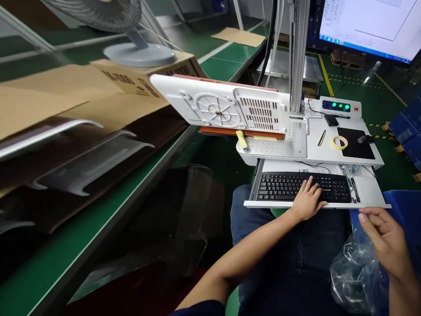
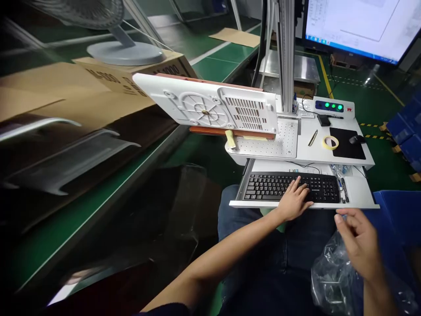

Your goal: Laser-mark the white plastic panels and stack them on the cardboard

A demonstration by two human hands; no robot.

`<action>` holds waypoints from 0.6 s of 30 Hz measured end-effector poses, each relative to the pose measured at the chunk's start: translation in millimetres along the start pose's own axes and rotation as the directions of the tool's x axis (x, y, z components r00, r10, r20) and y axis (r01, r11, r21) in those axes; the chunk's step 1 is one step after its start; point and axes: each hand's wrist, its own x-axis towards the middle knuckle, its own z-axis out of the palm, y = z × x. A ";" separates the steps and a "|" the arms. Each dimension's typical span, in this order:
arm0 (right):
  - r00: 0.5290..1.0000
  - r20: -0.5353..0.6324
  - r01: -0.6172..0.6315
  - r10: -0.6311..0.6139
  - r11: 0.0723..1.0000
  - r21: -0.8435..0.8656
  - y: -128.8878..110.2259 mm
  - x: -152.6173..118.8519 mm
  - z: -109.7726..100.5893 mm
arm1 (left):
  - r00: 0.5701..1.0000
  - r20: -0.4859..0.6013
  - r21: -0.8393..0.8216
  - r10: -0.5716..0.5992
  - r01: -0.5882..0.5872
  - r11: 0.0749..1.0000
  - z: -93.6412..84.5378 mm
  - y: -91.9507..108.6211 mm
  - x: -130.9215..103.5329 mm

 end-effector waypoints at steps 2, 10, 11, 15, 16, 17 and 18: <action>0.994 0.108 -0.032 0.030 0.999 0.015 16.1 1.4 15.1 | 0.999 0.027 0.043 0.019 -0.020 0.999 1.1 0.4 0.7; 0.931 0.364 -0.052 0.026 0.997 0.063 36.3 13.3 73.5 | 0.994 0.102 0.073 0.041 -0.048 0.996 5.0 -2.5 -1.5; 0.914 0.406 -0.030 0.002 0.998 0.062 34.3 14.6 80.9 | 0.993 0.112 0.062 0.038 -0.045 0.997 6.3 -4.2 -0.2; 0.900 0.429 0.056 -0.077 0.996 0.063 18.5 16.5 103.7 | 1.000 0.005 -0.203 0.019 -0.018 0.979 -5.0 -9.0 -0.6; 0.912 0.401 0.066 -0.090 0.995 0.072 14.1 16.6 106.9 | 0.998 -0.069 -0.332 -0.007 -0.016 0.943 -14.5 -8.3 -4.5; 0.919 0.381 0.073 -0.100 0.994 0.085 10.4 17.0 109.1 | 0.987 -0.151 -0.463 -0.057 -0.019 0.886 -26.6 -6.3 -10.6; 0.926 0.361 0.077 -0.108 0.992 0.100 7.7 17.7 110.3 | 0.967 -0.223 -0.583 -0.123 -0.031 0.812 -40.2 -2.9 -18.7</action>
